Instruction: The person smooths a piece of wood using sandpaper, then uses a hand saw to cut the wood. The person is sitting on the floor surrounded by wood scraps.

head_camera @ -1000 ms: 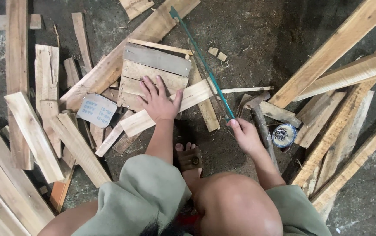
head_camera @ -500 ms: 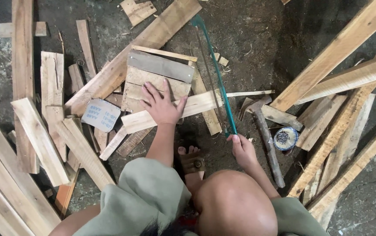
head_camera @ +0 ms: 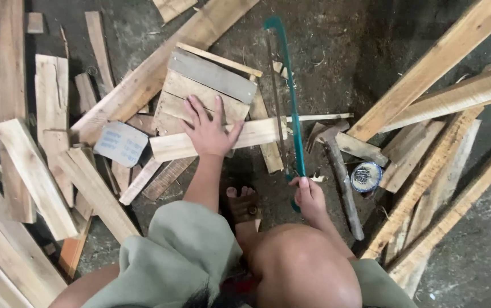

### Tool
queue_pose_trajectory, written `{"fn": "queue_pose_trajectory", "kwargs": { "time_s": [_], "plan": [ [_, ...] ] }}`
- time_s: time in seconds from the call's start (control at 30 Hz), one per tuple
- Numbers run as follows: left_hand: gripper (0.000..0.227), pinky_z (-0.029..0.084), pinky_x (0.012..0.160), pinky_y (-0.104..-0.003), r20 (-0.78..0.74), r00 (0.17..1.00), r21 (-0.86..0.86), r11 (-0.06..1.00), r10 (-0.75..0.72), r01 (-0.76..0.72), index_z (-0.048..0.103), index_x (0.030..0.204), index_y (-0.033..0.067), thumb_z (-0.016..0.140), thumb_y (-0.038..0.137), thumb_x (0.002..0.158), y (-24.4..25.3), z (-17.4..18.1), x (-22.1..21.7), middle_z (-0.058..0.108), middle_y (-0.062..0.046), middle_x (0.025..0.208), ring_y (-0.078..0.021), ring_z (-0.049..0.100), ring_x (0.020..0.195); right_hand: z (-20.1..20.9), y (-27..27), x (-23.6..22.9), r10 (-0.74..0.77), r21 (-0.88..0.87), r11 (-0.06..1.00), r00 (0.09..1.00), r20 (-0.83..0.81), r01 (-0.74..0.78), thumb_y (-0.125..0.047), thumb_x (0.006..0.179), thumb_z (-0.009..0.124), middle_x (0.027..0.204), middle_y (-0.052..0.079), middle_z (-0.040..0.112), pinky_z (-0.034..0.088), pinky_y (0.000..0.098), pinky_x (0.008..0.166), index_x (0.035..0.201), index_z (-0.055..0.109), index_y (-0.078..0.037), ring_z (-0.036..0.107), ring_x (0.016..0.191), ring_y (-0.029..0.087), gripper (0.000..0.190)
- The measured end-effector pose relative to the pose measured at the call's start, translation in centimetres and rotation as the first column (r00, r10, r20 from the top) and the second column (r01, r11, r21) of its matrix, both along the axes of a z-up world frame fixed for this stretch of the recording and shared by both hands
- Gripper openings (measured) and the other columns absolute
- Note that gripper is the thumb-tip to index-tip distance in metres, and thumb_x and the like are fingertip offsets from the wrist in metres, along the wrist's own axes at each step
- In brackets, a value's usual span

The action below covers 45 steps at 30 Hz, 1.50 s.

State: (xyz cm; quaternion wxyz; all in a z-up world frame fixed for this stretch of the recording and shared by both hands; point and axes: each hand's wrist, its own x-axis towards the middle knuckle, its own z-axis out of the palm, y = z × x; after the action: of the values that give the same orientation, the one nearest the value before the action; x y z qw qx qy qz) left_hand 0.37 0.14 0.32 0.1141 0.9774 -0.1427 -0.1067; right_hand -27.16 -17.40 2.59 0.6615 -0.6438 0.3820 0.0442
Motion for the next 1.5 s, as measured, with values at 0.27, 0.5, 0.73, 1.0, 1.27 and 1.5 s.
{"fn": "queue_pose_trajectory", "kwargs": {
  "time_s": [0.27, 0.5, 0.73, 1.0, 1.27, 1.5],
  "plan": [
    [0.084, 0.010, 0.111, -0.080, -0.052, 0.992, 0.071, 0.990, -0.118, 0.122, 0.037, 0.160, 0.0341, 0.045, 0.076, 0.088, -0.1, 0.4, -0.2, 0.014, -0.026, 0.170, -0.0524, -0.002, 0.154, -4.8, 0.4, -2.5, -0.090, 0.067, 0.995, 0.970, 0.226, 0.076, -0.033, 0.112, 0.034, 0.047, -0.001, 0.033, 0.033, 0.0209, 0.035, 0.104, 0.066, 0.006, 0.039, 0.035, 0.009, 0.051],
    [0.075, 0.013, 0.114, -0.074, 0.016, 0.980, 0.031, 0.979, -0.200, 0.200, 0.042, 0.158, 0.0316, 0.041, 0.073, 0.095, 0.4, -1.9, -0.6, 0.019, -0.023, 0.169, -0.0533, 0.003, 0.154, -7.4, 0.3, -3.9, -0.037, 0.072, 0.997, 0.959, 0.280, 0.017, -0.044, 0.111, 0.027, 0.050, -0.002, 0.031, 0.032, 0.0233, 0.036, 0.107, 0.065, 0.006, 0.033, 0.036, 0.009, 0.063],
    [0.067, 0.016, 0.108, -0.078, 0.171, 0.976, -0.033, 0.989, -0.137, 0.144, 0.055, 0.150, 0.0341, 0.052, 0.071, 0.094, 0.5, -2.8, -0.8, 0.030, -0.017, 0.167, -0.0495, 0.012, 0.154, -6.0, 1.1, -4.4, -0.036, 0.020, 0.999, 0.970, 0.239, 0.032, -0.041, 0.111, 0.030, 0.050, -0.002, 0.034, 0.035, 0.0235, 0.038, 0.109, 0.065, 0.004, 0.041, 0.038, 0.011, 0.058],
    [0.062, 0.017, 0.108, -0.079, 0.226, 0.966, -0.044, 0.989, -0.129, 0.142, 0.062, 0.144, 0.0348, 0.054, 0.072, 0.095, 0.4, -2.7, -0.5, 0.035, -0.017, 0.165, -0.0487, 0.015, 0.153, -6.4, 2.7, -10.9, -0.117, 0.070, 0.991, 0.991, 0.057, 0.113, -0.035, 0.108, 0.035, 0.048, 0.001, 0.042, 0.042, 0.0237, 0.041, 0.106, 0.069, 0.003, 0.046, 0.040, 0.012, 0.051],
    [0.057, 0.015, 0.113, -0.078, 0.119, 0.974, -0.017, 0.981, -0.192, 0.196, 0.058, 0.146, 0.0397, 0.046, 0.069, 0.099, 0.6, -2.9, -0.6, 0.027, -0.014, 0.169, -0.0519, 0.007, 0.154, -5.3, 1.3, -9.7, 0.103, -0.218, 0.967, 0.984, -0.144, -0.133, -0.044, 0.105, 0.040, 0.052, 0.006, 0.058, 0.049, 0.0360, 0.054, 0.105, 0.076, -0.019, 0.055, 0.050, 0.023, 0.044],
    [0.072, 0.016, 0.114, -0.074, 0.144, 0.933, -0.041, 0.940, -0.330, 0.339, 0.056, 0.149, 0.0297, 0.058, 0.071, 0.091, 0.5, -2.3, -0.7, 0.035, -0.015, 0.165, -0.0482, 0.022, 0.151, -4.9, 0.6, -8.8, 0.025, -0.128, 0.991, 0.996, -0.089, -0.037, -0.046, 0.106, 0.040, 0.047, 0.005, 0.050, 0.044, 0.0307, 0.051, 0.098, 0.074, -0.010, 0.051, 0.046, 0.019, 0.051]
  ]
}}
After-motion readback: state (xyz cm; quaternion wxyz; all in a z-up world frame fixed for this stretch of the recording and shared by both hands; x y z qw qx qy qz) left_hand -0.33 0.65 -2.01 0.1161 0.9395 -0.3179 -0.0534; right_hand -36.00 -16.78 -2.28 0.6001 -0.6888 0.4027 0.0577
